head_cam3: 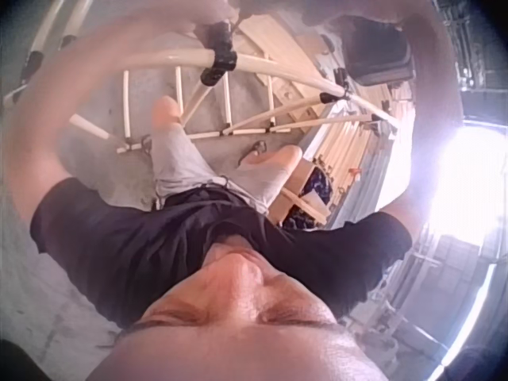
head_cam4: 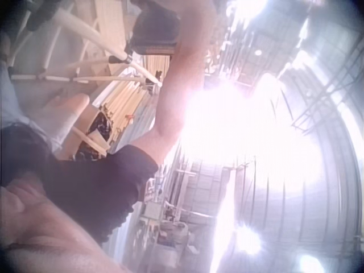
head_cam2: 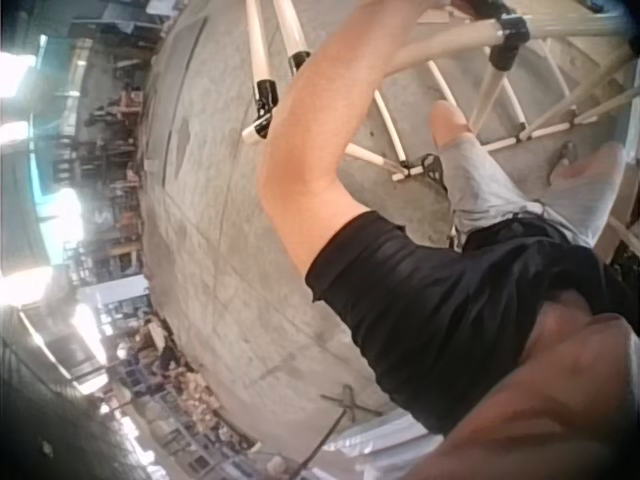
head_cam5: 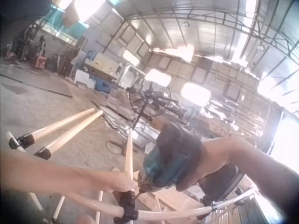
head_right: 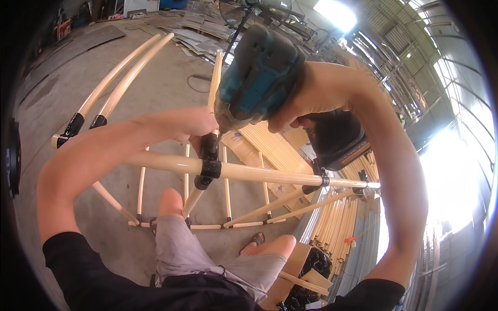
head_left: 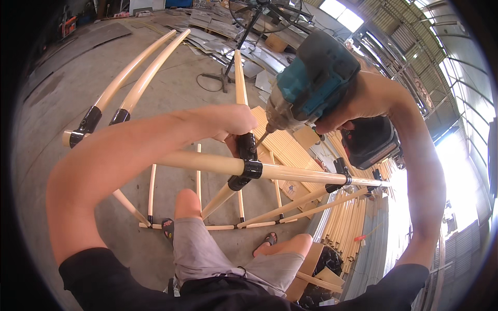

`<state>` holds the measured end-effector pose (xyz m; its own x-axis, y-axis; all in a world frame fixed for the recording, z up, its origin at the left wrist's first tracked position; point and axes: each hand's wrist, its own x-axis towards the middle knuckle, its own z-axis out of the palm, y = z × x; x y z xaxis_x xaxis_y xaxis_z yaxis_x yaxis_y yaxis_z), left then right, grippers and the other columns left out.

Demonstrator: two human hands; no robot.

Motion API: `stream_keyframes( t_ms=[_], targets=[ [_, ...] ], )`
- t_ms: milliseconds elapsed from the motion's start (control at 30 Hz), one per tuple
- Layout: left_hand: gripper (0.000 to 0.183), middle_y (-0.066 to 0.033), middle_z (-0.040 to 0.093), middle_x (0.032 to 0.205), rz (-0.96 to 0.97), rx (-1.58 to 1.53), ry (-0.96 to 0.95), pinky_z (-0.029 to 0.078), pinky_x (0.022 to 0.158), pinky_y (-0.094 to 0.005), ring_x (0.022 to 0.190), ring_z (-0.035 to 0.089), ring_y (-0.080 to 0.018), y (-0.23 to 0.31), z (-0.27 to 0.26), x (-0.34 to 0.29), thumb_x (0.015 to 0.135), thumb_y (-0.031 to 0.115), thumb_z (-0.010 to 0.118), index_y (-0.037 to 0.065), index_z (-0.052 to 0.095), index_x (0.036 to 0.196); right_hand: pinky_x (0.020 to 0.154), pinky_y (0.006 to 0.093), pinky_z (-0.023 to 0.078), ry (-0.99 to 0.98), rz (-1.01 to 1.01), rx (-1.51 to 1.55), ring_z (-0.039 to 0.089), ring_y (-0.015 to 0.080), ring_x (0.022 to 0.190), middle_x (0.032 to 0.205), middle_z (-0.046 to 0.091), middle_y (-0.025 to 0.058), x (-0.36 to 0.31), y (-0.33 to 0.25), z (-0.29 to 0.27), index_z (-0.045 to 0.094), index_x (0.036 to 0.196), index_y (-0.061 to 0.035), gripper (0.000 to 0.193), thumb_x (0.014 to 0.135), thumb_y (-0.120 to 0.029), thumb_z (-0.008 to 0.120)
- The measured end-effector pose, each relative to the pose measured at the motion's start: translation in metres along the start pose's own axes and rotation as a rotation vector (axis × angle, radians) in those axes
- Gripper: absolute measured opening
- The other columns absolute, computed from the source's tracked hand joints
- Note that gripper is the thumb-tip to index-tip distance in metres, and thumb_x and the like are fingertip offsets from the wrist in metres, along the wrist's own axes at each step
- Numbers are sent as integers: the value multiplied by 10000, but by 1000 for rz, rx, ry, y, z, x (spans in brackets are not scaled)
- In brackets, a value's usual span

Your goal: The person assembles a wooden framework by inserting wooden poles into black plastic connectors and securing them using a power drill and screws.

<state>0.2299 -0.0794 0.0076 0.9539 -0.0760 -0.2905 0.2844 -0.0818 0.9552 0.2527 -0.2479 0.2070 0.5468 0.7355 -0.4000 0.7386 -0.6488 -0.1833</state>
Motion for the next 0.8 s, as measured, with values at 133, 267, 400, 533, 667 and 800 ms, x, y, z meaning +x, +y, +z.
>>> stream_keyframes(
  t_ms=[133,267,400,533,667,800],
  targets=[
    [184,-242,623,873,-23,15,36,632,633,-520,767,692,-410,1,-1,-3,904,30,472,-127,540,970,511,261,456,65,8,-49,545,90,491,576,601,5,-3,-3,5,698,811,-50,172,681,-120,787],
    [204,-296,619,891,9,13,12,633,589,-522,752,697,-423,-1,-3,0,896,24,432,-143,494,996,508,259,453,94,-6,-89,538,93,490,570,596,0,-4,0,6,707,850,-59,203,681,-128,798],
    [216,-299,617,890,7,16,-6,628,578,-537,734,697,-421,-1,-3,1,893,20,426,-144,484,1021,507,253,445,103,-24,-48,540,95,490,566,593,-4,-6,2,6,713,859,-69,213,681,-139,805],
    [235,-298,617,885,-4,5,9,626,582,-545,728,696,-421,2,-3,-2,892,22,426,-151,471,1044,504,245,438,89,-18,-68,543,97,492,565,593,-3,-2,9,5,713,849,-70,206,680,-146,805],
    [233,-291,620,868,-20,7,39,627,576,-531,712,695,-418,2,-1,-3,887,22,428,-152,482,1032,506,244,438,127,2,-20,552,96,504,570,601,-3,-4,11,12,715,828,-71,192,679,-155,802],
    [229,-287,622,841,6,28,33,626,564,-517,690,692,-420,0,-4,0,870,16,431,-156,494,1009,513,246,455,110,-27,-53,564,93,524,603,625,2,-3,14,8,720,832,-66,199,681,-167,803]
  ],
)
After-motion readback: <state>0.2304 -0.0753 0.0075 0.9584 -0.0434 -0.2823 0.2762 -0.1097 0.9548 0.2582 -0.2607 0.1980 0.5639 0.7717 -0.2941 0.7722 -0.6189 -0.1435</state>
